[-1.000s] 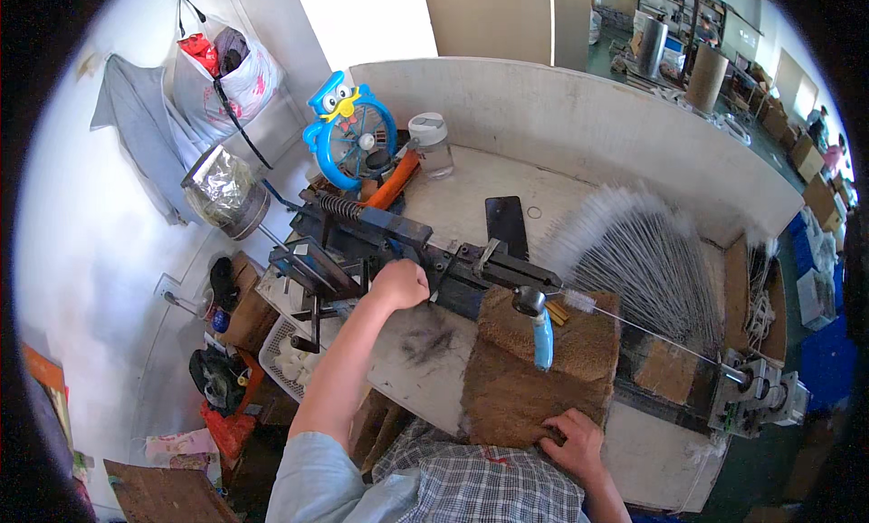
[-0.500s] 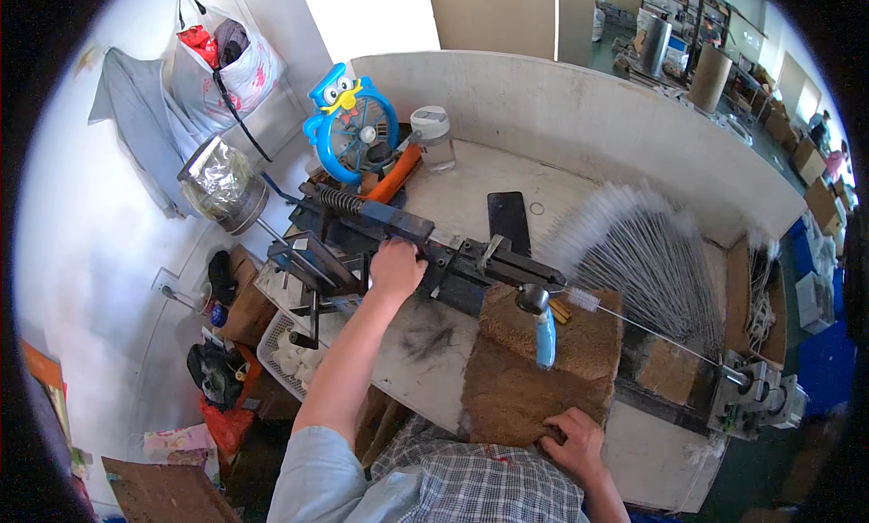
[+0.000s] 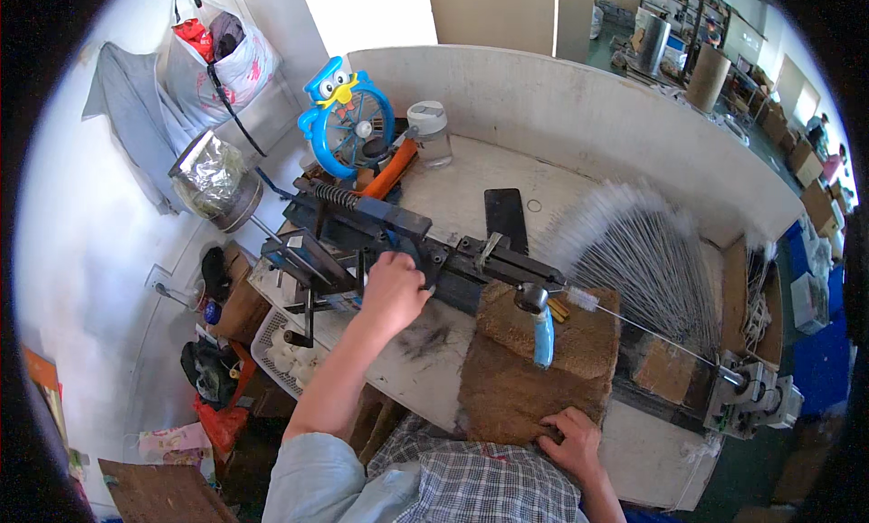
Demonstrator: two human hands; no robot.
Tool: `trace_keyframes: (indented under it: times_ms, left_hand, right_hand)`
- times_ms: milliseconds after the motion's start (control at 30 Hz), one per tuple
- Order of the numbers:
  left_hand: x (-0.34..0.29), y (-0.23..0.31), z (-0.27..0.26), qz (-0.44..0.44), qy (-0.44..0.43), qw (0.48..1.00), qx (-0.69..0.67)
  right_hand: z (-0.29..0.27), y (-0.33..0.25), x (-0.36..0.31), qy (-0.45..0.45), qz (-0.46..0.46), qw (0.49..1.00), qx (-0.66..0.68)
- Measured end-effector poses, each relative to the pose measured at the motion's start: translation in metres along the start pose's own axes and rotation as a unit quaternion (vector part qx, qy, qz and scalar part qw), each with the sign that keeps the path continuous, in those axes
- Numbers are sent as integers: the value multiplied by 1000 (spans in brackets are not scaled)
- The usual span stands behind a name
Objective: The person assembles industrial brushes by feeding brush bristles and metal wire into a manual wire twisting machine.
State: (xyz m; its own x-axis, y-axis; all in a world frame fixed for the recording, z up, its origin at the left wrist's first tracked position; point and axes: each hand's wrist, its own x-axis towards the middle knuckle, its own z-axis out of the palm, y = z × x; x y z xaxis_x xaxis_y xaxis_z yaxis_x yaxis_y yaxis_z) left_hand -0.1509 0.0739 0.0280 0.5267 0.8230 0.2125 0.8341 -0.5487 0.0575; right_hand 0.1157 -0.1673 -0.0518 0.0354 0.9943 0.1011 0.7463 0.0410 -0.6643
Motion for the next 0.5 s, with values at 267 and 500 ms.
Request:
trace_keyframes:
  times_ms: [267, 500]
  left_hand:
    - [-90, 16, 31, -203, -9, 933, -298]
    - [-98, 10, 73, -103, 18, 991, -89]
  right_hand:
    - [-47, -27, 12, -78, -1, 994, 74]
    - [-177, -111, -3, 500, -93, 860, 38]
